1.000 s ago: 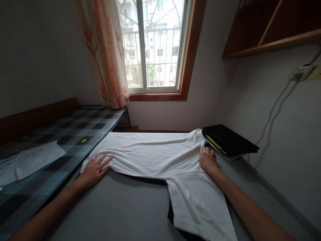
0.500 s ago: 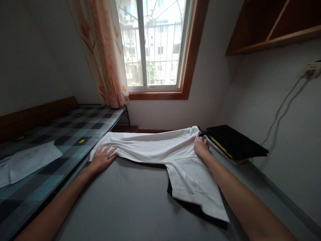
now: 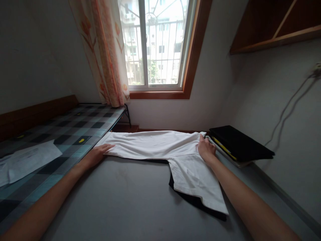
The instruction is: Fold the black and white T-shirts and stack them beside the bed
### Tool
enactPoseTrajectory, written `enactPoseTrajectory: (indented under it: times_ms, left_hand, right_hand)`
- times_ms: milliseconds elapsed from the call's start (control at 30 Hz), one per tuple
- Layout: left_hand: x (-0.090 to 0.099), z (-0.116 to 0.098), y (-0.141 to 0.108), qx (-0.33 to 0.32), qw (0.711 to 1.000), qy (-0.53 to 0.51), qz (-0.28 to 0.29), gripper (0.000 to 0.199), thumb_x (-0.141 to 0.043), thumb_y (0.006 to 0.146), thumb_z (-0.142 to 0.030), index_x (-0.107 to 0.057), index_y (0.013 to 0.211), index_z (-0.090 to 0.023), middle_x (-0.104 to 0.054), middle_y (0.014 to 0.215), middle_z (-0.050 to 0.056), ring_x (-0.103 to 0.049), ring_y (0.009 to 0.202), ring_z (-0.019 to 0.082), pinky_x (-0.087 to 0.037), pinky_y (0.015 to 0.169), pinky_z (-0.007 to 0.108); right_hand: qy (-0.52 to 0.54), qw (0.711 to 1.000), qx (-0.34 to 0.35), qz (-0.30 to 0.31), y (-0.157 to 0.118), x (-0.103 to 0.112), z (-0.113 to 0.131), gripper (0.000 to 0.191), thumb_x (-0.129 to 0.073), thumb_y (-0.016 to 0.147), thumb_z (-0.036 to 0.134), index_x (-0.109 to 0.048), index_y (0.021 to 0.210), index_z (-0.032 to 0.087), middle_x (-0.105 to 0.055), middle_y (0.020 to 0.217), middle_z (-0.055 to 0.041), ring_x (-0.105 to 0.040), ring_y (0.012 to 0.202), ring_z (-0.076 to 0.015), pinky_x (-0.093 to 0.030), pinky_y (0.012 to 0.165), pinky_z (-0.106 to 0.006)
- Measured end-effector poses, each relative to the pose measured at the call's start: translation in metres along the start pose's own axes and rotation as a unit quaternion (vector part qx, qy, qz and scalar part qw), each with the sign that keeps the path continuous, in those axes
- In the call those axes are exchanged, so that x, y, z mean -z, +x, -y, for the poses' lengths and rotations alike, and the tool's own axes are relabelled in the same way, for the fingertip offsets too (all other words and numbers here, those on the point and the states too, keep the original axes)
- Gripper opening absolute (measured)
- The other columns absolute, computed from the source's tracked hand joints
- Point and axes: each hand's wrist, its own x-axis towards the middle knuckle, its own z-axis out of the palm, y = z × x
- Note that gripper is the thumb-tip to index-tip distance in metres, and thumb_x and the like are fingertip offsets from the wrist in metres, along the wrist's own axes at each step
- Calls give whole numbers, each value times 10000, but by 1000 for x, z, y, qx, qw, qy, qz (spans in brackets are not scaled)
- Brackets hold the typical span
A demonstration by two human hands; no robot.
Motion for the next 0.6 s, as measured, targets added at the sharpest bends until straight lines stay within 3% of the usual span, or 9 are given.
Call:
enactPoseTrajectory:
  times_ms: [100, 200, 333, 433, 600]
  left_hand:
    - [7, 1, -10, 33, 998, 49, -4, 523, -341, 826, -100, -604, 1264, -210, -621, 1282, 81, -607, 1123, 228, -469, 963, 352]
    - [9, -3, -15, 63, 994, 90, -15, 457, -346, 837, -111, -664, 1154, -195, -656, 1215, 103, -636, 1064, 262, -504, 894, 361]
    - [11, -8, -21, 63, 991, 101, -67, 444, -349, 855, -129, -649, 1176, -189, -645, 1246, 97, -635, 1077, 255, -506, 891, 337]
    - [13, -11, -29, 67, 984, 127, -109, 443, -366, 861, -143, -636, 1211, -171, -632, 1268, 111, -619, 1100, 274, -486, 930, 368]
    - [9, -18, -33, 86, 985, 144, -45, 433, -353, 862, -103, -689, 1127, -169, -676, 1198, 100, -627, 1078, 278, -469, 945, 388]
  right_hand:
    - [29, 998, -15, 48, -6, 9, -13, 560, -324, 929, 198, -327, 1488, 181, -651, 1089, -246, -655, 978, -357, -462, 823, -474]
    - [69, 994, -27, 76, -5, 18, -33, 517, -317, 935, 222, -428, 1440, 217, -668, 1115, -213, -652, 1016, -344, -481, 819, -437]
    - [131, 989, 16, 63, -3, 29, -61, 432, -417, 883, 207, -616, 1265, 182, -658, 1220, -134, -625, 1101, -272, -462, 916, -323]
    - [175, 983, 26, 45, -6, 29, -75, 380, -461, 847, 221, -690, 1147, 178, -676, 1199, -105, -631, 1091, -263, -463, 921, -306]
    - [208, 975, 47, 66, -18, 16, -83, 386, -550, 804, 341, -711, 1100, 155, -736, 946, -94, -685, 859, -253, -517, 770, -318]
